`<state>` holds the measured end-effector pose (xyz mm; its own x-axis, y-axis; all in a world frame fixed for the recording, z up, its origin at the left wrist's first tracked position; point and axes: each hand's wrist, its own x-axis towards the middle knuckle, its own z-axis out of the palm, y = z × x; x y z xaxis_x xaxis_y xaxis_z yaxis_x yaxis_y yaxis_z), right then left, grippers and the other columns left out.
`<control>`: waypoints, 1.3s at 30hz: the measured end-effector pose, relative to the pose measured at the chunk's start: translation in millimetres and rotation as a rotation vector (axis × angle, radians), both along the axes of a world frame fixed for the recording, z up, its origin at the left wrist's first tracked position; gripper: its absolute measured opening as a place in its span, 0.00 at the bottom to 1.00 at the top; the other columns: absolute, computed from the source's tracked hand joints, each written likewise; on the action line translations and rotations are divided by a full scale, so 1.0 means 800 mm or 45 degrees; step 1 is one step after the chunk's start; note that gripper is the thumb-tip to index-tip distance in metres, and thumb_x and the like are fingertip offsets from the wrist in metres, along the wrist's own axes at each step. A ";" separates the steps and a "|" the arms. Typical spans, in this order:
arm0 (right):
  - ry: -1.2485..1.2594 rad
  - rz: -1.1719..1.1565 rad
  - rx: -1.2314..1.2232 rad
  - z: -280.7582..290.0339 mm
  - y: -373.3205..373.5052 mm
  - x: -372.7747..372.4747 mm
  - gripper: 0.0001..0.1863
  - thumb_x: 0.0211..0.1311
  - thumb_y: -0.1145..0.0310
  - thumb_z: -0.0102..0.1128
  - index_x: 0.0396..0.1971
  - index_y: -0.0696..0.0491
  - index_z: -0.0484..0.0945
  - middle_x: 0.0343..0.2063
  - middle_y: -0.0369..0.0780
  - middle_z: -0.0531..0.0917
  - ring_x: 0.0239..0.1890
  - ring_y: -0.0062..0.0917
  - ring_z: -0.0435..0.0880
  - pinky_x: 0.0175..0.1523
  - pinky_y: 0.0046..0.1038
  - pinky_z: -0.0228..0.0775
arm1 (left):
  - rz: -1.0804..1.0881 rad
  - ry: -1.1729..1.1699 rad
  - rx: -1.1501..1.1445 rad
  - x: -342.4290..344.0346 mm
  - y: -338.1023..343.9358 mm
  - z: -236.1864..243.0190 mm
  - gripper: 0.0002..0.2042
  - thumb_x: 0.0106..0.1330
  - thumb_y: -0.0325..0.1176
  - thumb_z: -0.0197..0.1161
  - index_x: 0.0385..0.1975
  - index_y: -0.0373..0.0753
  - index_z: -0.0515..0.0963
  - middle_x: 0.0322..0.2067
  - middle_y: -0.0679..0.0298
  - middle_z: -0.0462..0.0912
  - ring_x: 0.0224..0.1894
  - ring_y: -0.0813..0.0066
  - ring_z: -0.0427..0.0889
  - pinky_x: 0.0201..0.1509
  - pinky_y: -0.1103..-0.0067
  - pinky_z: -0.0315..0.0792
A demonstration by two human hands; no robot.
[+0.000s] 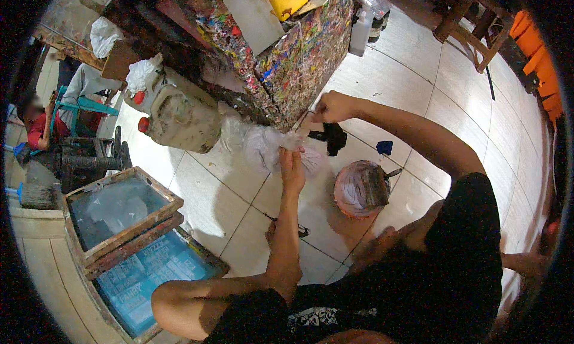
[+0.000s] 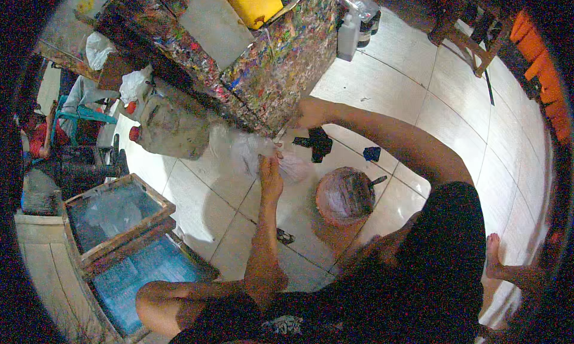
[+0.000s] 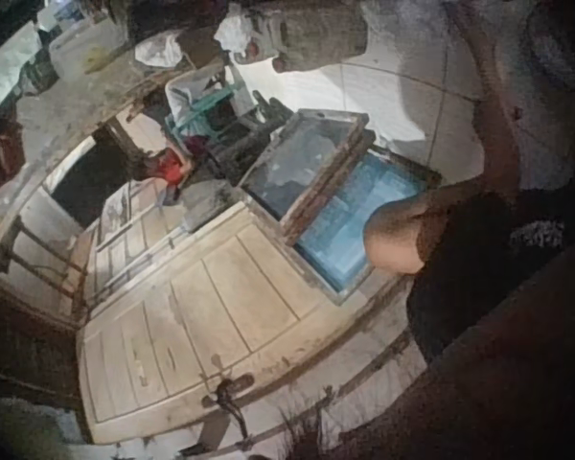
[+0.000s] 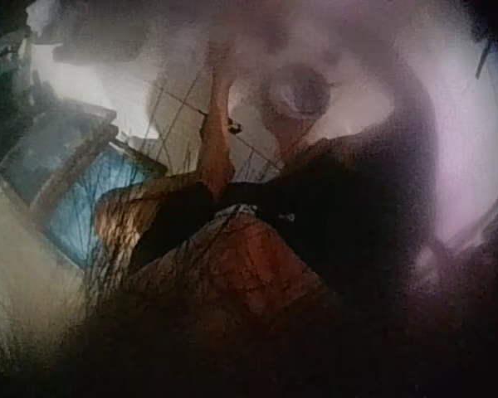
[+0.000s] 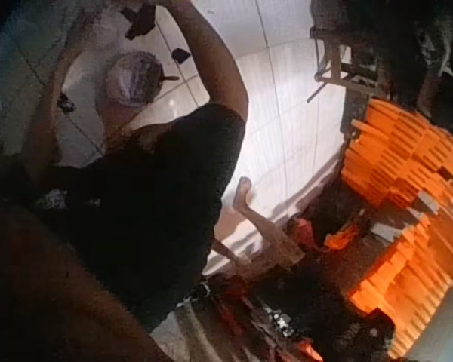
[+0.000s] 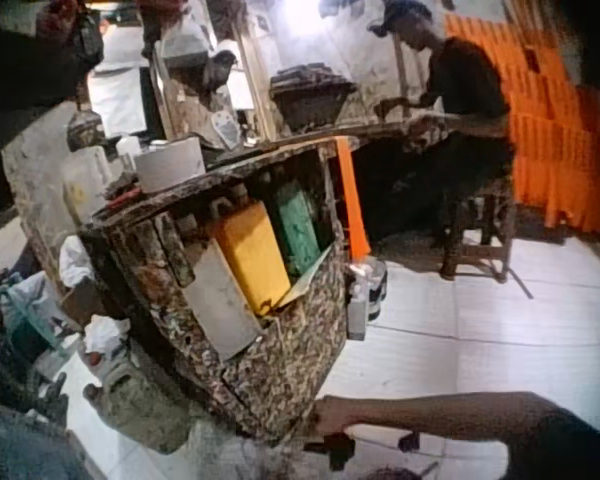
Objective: The person sits on the floor and mixes a purple substance in a small bucket using a stick. They transfer the mixture between the bucket and a smaller container, then place the bucket on the floor and handle a plastic bag.
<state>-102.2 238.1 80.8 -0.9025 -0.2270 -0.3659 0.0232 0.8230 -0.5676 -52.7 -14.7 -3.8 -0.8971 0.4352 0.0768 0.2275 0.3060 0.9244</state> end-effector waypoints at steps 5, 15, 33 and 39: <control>0.118 0.281 0.525 -0.130 0.011 0.071 0.26 0.51 0.61 0.65 0.50 0.56 0.74 0.55 0.51 0.69 0.52 0.43 0.77 0.48 0.37 0.76 | 0.056 0.070 -0.004 -0.009 0.009 0.020 0.13 0.73 0.33 0.46 0.39 0.34 0.78 0.42 0.53 0.73 0.48 0.56 0.69 0.56 0.67 0.63; 0.472 -0.143 -0.412 -0.069 -0.041 0.065 0.17 0.48 0.64 0.63 0.37 0.59 0.82 0.33 0.50 0.84 0.37 0.43 0.84 0.45 0.39 0.76 | 0.194 0.245 -0.004 -0.024 -0.008 0.011 0.07 0.68 0.30 0.57 0.33 0.32 0.77 0.33 0.55 0.71 0.36 0.59 0.73 0.41 0.68 0.68; 0.819 0.252 -0.193 -0.067 -0.092 0.088 0.11 0.53 0.76 0.58 0.38 0.60 0.77 0.38 0.46 0.76 0.40 0.39 0.79 0.43 0.34 0.77 | 0.251 0.008 -0.009 -0.028 0.002 0.020 0.08 0.66 0.29 0.59 0.32 0.28 0.78 0.34 0.50 0.76 0.37 0.59 0.76 0.41 0.69 0.68; 0.600 0.348 -0.218 -0.081 -0.081 0.091 0.12 0.58 0.71 0.53 0.41 0.58 0.76 0.41 0.46 0.75 0.45 0.40 0.78 0.48 0.37 0.75 | 0.185 -0.046 -0.041 -0.026 0.005 0.023 0.10 0.67 0.31 0.58 0.32 0.28 0.79 0.38 0.48 0.78 0.42 0.58 0.77 0.47 0.73 0.69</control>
